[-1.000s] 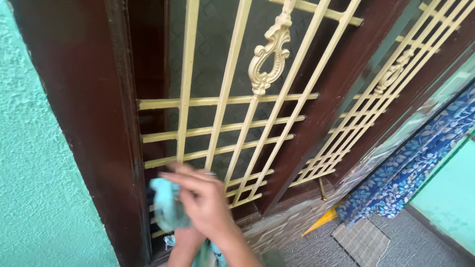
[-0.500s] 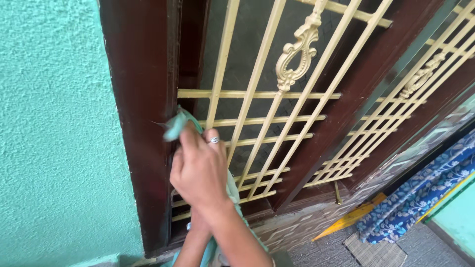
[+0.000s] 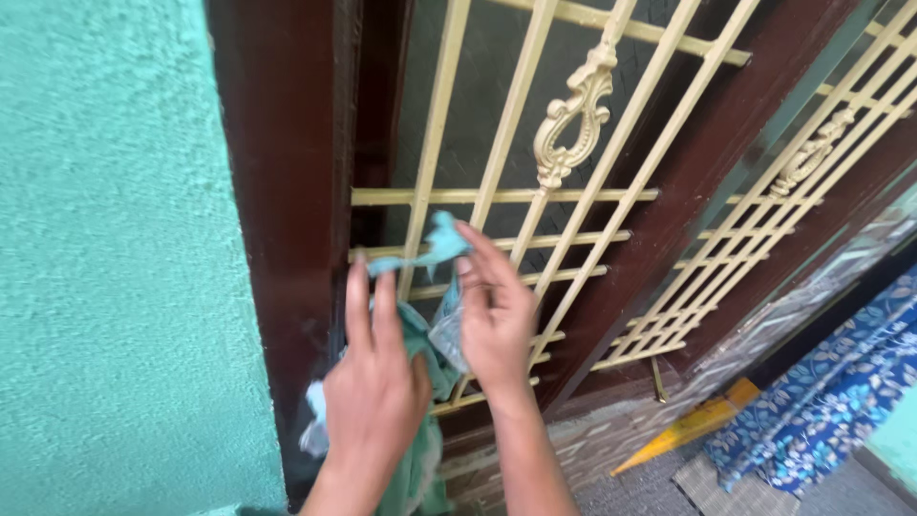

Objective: The person wipes the yellow metal window grille with a light blue cloth. They clean the vertical and horizontal bars and decorative elements, moving the cloth around the grille's surface.

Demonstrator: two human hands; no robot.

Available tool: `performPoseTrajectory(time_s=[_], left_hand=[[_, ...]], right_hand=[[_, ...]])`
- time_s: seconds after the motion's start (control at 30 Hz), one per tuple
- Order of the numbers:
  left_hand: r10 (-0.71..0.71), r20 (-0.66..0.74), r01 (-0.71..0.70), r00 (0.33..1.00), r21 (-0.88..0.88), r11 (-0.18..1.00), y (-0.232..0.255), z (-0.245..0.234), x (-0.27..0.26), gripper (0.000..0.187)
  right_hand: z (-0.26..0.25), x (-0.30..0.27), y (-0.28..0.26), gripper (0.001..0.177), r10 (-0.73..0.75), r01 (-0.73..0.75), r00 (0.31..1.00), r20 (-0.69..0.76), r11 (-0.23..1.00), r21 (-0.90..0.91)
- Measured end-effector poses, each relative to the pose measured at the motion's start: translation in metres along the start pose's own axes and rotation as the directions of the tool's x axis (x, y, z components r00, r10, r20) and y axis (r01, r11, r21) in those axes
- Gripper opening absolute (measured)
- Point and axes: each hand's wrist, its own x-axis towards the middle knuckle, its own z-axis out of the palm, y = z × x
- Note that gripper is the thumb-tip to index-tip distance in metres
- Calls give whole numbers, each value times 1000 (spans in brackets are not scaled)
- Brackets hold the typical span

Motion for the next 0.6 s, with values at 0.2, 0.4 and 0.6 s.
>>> performPoseTrajectory(time_s=[0.2,0.4,0.6], left_hand=[[-45,81,26,996,217,976,2,15,43,68],[-14,70,2,997,162,987,-2,7,37,68],[26,4,-26,1000,180,983,6,7,36,71]], right_hand=[[16,3,-10,50,123,66,977,175,605,-793],[28,-7,-20,72,246,-52,963,110,572,-819],[-14,1,-18,52,267,-35,932,244,739,-673]])
